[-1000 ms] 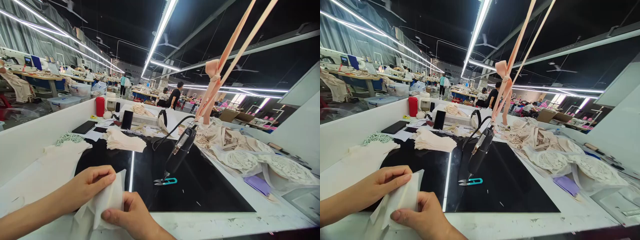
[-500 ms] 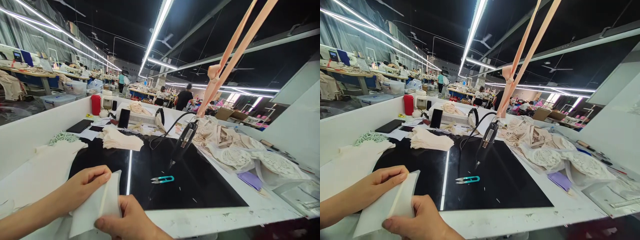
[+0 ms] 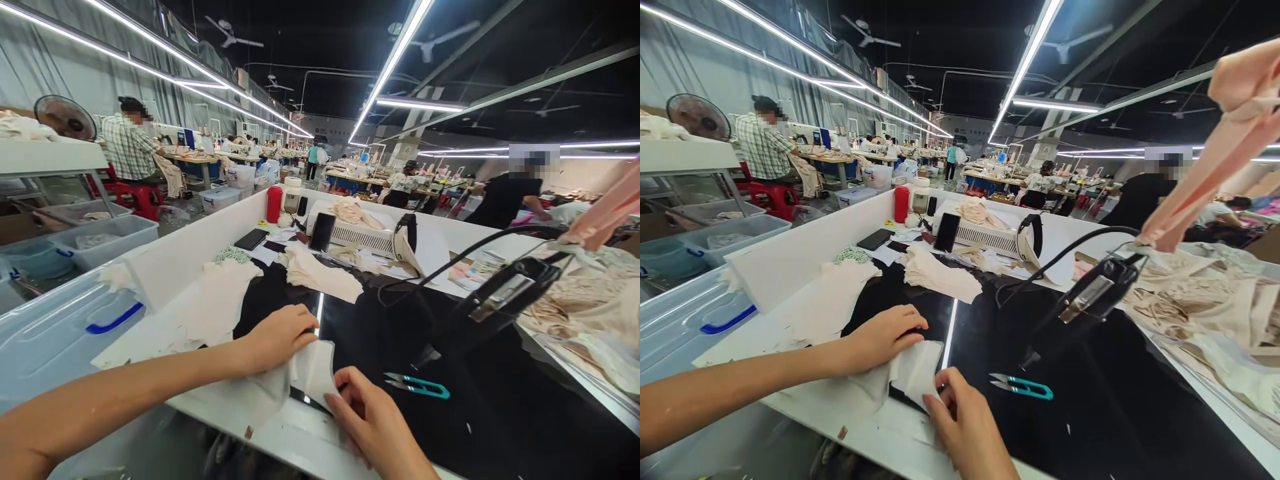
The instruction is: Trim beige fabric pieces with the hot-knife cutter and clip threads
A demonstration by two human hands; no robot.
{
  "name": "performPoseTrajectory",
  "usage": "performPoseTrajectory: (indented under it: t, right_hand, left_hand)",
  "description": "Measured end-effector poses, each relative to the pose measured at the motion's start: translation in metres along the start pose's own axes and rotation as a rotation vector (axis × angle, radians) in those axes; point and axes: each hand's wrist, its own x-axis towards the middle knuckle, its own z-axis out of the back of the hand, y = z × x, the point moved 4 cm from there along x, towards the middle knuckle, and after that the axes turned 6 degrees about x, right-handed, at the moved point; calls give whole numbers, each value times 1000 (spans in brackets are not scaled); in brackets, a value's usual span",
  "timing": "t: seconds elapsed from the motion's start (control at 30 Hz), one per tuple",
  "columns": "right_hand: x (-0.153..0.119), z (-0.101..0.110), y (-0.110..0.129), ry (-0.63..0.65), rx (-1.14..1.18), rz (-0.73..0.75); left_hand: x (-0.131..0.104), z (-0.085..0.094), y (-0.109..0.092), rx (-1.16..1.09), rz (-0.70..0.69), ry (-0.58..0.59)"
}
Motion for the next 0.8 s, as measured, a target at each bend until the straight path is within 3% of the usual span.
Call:
performPoseTrajectory:
  t: [0.13, 0.2, 0.37, 0.6, 0.73, 0.8]
  right_hand:
    - [-11, 13, -11, -94, -22, -2]
    - [-18, 18, -15, -128, -21, 8]
    - [-36, 43, -26, -249, -111, 43]
    - [-47, 116, -41, -458, -111, -32]
    - [-49, 143, -19, -734, -12, 205]
    - [-46, 146, -3, -797, 64, 351]
  left_hand:
    - [-10, -15, -24, 283, -352, 31]
    - [-17, -22, -33, 331, -444, 61]
    - [-25, -25, -40, 310, -453, 42]
    - [-24, -28, -39, 238, -410, 36]
    - [-20, -33, -36, 181, -426, 34]
    - [-18, -33, -36, 171, -446, 29]
